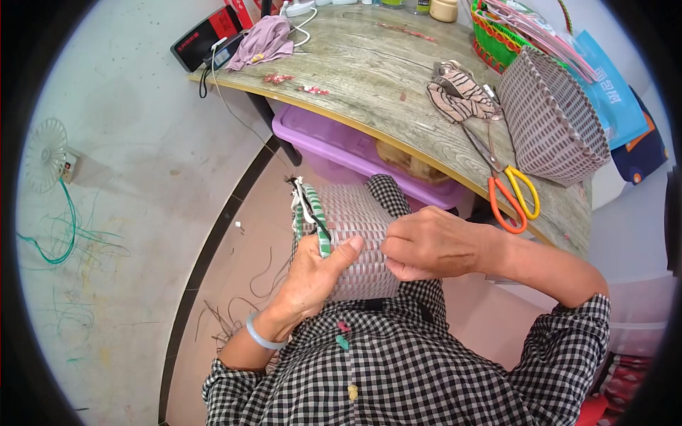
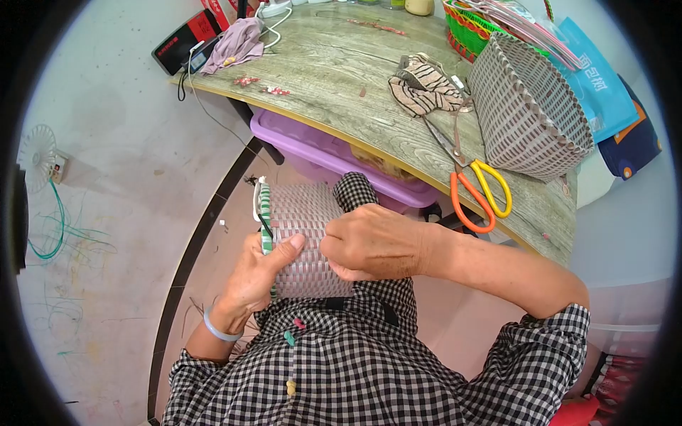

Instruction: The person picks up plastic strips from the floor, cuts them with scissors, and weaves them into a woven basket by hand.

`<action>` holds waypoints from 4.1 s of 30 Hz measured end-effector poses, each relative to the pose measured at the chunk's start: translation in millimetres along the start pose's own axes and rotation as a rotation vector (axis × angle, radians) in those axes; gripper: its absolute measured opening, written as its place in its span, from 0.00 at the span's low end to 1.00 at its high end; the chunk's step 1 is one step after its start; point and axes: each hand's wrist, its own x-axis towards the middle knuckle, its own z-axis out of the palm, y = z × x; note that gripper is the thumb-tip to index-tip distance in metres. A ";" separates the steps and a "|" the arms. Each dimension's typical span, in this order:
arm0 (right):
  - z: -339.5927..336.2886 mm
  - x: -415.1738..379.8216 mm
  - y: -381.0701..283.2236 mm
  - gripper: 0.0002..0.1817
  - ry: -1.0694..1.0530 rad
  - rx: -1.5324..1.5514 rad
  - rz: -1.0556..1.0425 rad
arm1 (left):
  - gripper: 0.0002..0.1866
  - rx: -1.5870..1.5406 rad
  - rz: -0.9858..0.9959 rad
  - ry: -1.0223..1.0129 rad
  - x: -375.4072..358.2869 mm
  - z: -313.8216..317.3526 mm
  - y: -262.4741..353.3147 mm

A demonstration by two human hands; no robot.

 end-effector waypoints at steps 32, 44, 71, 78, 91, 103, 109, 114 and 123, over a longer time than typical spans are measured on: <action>27.8 -19.3 -2.0 0.39 0.396 1.375 0.777 | 0.19 -0.122 0.200 0.202 -12.8 -8.1 11.3; 33.1 -4.1 -22.6 0.20 0.765 0.353 0.308 | 0.24 -0.318 0.237 0.176 -14.0 -10.5 -8.5; 54.2 10.0 40.9 0.42 0.715 1.092 0.398 | 0.25 0.794 0.559 -0.181 -37.7 -41.7 -80.4; 56.2 10.0 24.3 0.42 0.720 0.890 0.394 | 0.28 0.546 0.072 -0.207 -43.8 -51.4 -100.2; 58.7 12.2 4.8 0.40 0.812 0.571 0.307 | 0.30 1.042 0.142 -0.180 -46.7 -80.6 -33.5; 49.0 -5.1 -7.8 0.39 0.346 0.472 0.215 | 0.35 -0.338 -0.096 0.020 -15.6 -65.2 -49.5; -56.6 -35.3 42.5 0.21 0.566 -0.082 0.786 | 0.34 -0.278 -0.095 0.196 -3.9 -75.7 -51.6; -67.3 -67.1 130.7 0.12 0.358 -0.586 1.124 | 0.30 -0.376 -0.133 0.241 -6.6 -76.1 -45.3; -76.8 -50.9 113.0 0.21 0.771 -0.178 0.965 | 0.24 -0.483 -0.056 0.181 -3.8 -65.7 -22.6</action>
